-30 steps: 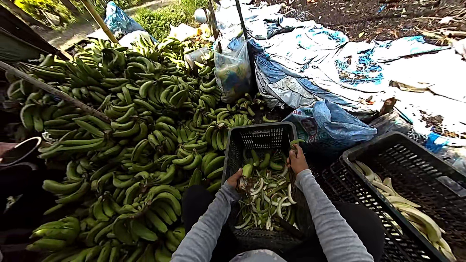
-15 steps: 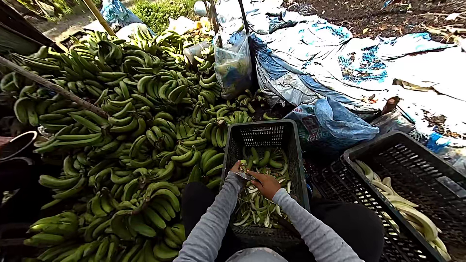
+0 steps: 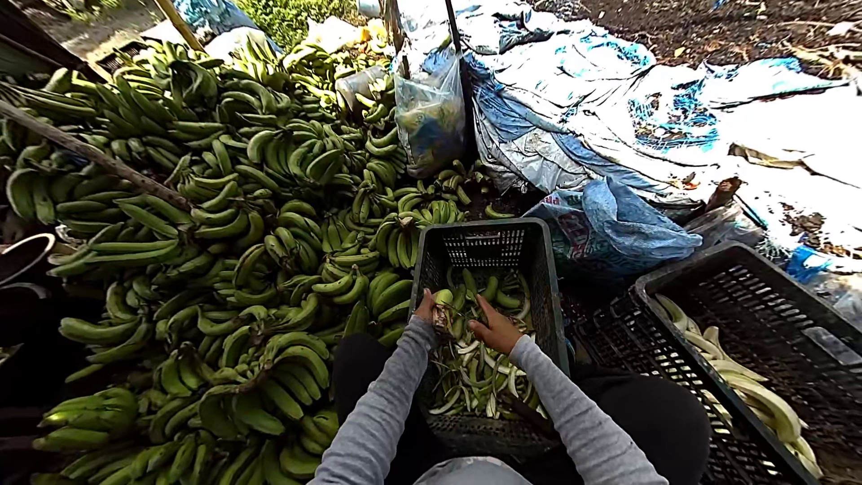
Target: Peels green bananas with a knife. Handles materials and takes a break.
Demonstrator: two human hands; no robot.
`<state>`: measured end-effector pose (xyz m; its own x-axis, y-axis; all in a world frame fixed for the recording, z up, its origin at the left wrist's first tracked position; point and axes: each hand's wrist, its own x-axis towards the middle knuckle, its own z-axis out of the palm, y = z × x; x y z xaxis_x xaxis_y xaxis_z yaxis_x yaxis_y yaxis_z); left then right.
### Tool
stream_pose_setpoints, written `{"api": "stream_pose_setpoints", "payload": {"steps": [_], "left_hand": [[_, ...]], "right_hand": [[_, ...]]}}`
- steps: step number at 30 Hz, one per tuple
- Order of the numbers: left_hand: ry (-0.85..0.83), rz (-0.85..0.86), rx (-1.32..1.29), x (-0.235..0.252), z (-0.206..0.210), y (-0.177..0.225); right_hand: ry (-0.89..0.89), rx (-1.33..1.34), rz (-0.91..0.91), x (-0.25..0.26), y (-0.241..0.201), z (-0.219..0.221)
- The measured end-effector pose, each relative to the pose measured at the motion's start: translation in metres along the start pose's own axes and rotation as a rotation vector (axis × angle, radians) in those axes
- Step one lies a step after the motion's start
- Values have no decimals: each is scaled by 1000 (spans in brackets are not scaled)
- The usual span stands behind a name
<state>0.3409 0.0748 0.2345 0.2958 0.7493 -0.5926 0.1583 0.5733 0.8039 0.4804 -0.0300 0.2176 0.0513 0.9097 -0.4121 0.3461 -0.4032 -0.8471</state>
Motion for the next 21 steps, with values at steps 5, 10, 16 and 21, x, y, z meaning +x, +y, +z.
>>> {"api": "stream_pose_setpoints", "payload": {"steps": [5,10,16,21], "left_hand": [[-42,71,-73,-3,8,-4],[-39,64,391,-21,12,3],[-139,47,-169,-9,1,-23],[-7,14,-505,1,-5,-17]], "right_hand": [[-21,-121,-97,2,-13,12],[40,-240,-66,-1,-18,12],[538,358,-40,5,10,-14],[69,-77,162,6,16,-25]]}}
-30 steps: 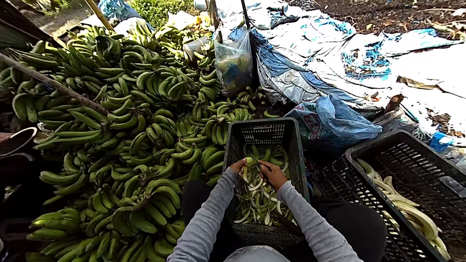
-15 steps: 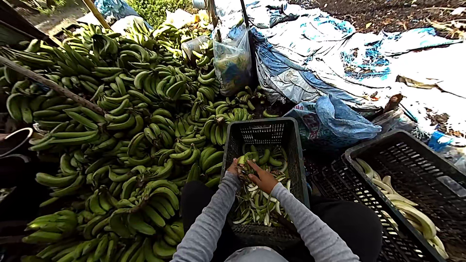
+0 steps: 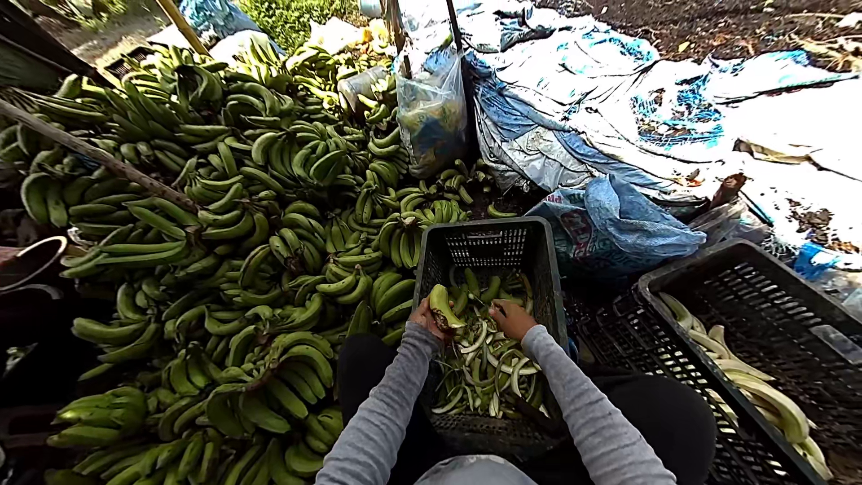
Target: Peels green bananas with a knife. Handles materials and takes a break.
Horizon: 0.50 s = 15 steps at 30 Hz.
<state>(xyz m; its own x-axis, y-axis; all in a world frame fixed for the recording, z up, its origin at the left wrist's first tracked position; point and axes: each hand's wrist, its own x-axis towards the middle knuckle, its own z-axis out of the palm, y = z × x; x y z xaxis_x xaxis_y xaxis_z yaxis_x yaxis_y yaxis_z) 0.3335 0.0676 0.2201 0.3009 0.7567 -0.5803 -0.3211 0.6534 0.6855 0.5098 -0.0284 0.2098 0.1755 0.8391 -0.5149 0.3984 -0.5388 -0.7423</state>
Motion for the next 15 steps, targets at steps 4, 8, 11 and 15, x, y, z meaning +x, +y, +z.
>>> {"api": "stream_pose_setpoints", "payload": {"steps": [4,8,11,15], "left_hand": [[163,1,266,7,12,4],[113,75,498,16,15,4],[77,82,545,3,28,5],[-16,83,461,12,27,-6]], "right_hand": [[-90,-24,-279,-15,-15,32],[-96,-4,-398,-24,-22,42],[-66,-81,-390,-27,-25,44],[25,-109,-372,-30,-25,47]]}}
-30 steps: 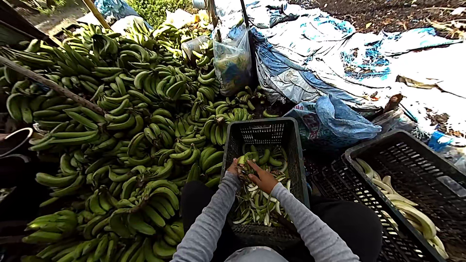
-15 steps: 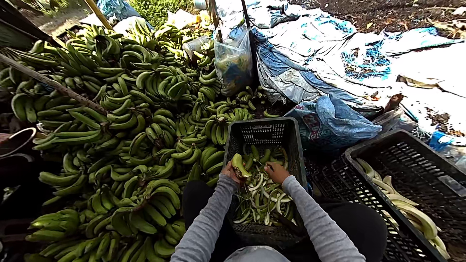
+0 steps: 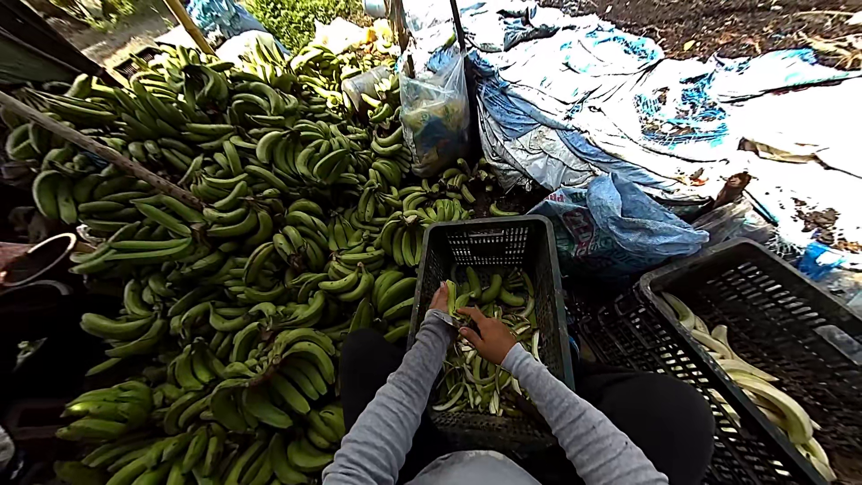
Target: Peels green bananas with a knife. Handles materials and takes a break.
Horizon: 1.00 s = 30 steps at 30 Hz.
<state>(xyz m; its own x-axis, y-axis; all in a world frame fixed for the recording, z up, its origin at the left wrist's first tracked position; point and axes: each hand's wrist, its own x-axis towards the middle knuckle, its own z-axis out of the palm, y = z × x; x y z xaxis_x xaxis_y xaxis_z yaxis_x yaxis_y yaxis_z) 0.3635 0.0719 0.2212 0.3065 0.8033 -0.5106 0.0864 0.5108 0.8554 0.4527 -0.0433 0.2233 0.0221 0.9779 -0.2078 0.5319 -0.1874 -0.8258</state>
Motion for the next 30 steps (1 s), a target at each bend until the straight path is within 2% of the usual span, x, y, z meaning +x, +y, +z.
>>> {"api": "stream_pose_setpoints", "payload": {"steps": [3,5,7,9,10,12,14,16,18,20,26,28,30], "left_hand": [[-65,15,41,3,-1,-2],[-245,21,175,-4,-12,3],[-353,-4,216,-10,-25,6],[-275,-75,182,-10,-43,3],[-180,-106,125,-7,-49,-2],[-22,-108,-49,-2,-49,-10],[8,-43,-183,4,-39,-19],[31,14,-229,13,-29,-25],[49,90,-160,20,-26,-27],[104,197,-89,26,-22,-29],[213,321,-77,25,-12,-29],[160,279,23,19,-9,-23],[-33,204,216,7,-12,-13]], "right_hand": [[92,110,-11,-1,0,6],[150,319,-26,-1,3,2],[394,560,25,-2,9,-18],[697,593,155,-2,22,-49],[713,505,218,-1,27,-60],[474,337,295,2,23,-55],[198,231,305,6,11,-32],[42,140,234,7,0,-9],[-61,57,164,5,-10,3],[-89,24,135,4,-13,5],[-61,24,101,5,-8,6],[64,5,103,3,-9,10],[201,45,107,4,-5,8]]}}
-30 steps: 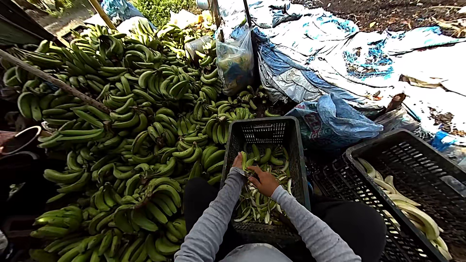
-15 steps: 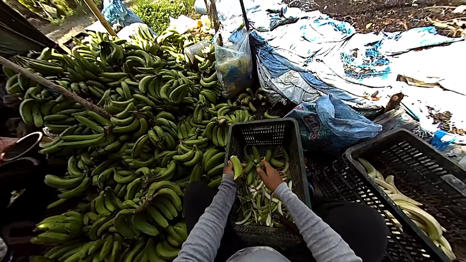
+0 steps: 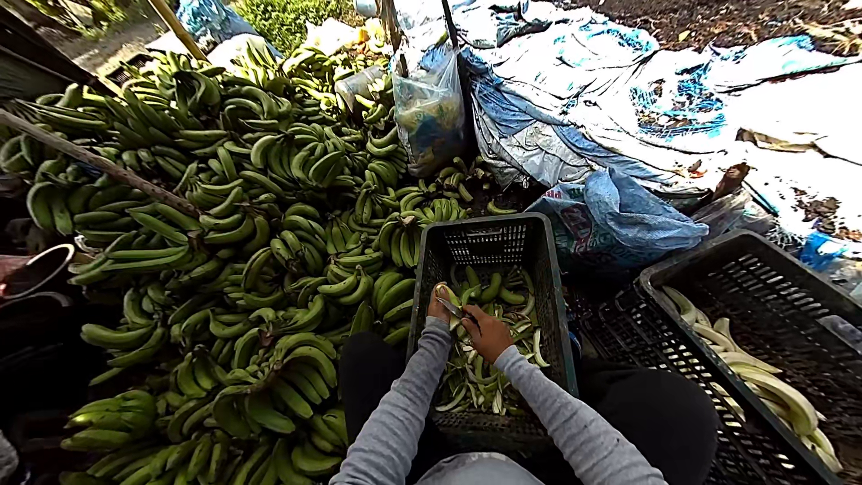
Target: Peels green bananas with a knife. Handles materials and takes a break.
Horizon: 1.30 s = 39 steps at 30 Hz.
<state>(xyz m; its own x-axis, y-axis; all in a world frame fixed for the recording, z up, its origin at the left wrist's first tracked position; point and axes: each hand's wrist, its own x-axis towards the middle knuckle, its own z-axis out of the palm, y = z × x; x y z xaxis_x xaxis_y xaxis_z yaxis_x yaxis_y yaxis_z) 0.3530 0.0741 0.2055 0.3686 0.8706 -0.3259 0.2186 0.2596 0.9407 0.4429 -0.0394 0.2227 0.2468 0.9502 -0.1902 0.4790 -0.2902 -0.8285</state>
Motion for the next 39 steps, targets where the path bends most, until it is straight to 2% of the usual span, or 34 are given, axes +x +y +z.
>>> {"api": "stream_pose_setpoints", "payload": {"steps": [2,4,5,6,8,10,11,14,17,20,22,24,26,27,29,30,32,33,35,37,39], "left_hand": [[-193,-15,144,-3,-10,0],[-221,-29,173,1,-24,-12],[-175,-59,135,3,-29,-18],[-114,-92,63,5,-33,-23],[-14,-126,-97,8,-33,-31],[47,-118,-24,7,-27,-25],[60,-126,74,5,-24,-18],[126,-151,205,0,-14,-3],[158,-122,124,-1,-8,-2],[140,-111,80,-4,-6,-2],[24,-150,111,-5,-11,3],[-203,-139,63,-4,-28,1],[-574,-85,-171,-9,-46,-6],[-790,-94,-299,-9,-53,-11],[-1056,-128,-430,-12,-55,-12],[-1076,-137,-473,-15,-54,-12],[-919,-141,-606,-18,-48,-16],[-775,-143,-688,-20,-44,-18],[-383,-156,-746,-21,-32,-17],[-23,-203,-675,-11,-22,-9],[127,-174,-683,-1,-22,-11]], "right_hand": [[128,131,39,5,8,-17],[348,198,126,11,18,-37],[388,178,185,12,19,-45],[336,128,233,12,18,-50],[43,9,270,7,8,-45],[-183,-66,222,2,-1,-25],[-236,-77,182,0,-3,-15],[-285,-81,77,0,-2,-2],[-276,-74,36,3,3,-4],[-184,-59,-3,2,7,1],[-115,16,-40,-1,10,3],[-70,229,-84,2,14,-6],[107,538,-22,9,21,-24],[210,598,57,14,28,-35],[293,432,235,30,46,-51],[236,316,311,35,55,-54],[30,174,435,40,63,-48],[-58,118,487,39,59,-40],[-183,-9,544,30,39,-27],[-272,-150,529,23,22,-22],[-322,-215,467,19,17,-21]]}}
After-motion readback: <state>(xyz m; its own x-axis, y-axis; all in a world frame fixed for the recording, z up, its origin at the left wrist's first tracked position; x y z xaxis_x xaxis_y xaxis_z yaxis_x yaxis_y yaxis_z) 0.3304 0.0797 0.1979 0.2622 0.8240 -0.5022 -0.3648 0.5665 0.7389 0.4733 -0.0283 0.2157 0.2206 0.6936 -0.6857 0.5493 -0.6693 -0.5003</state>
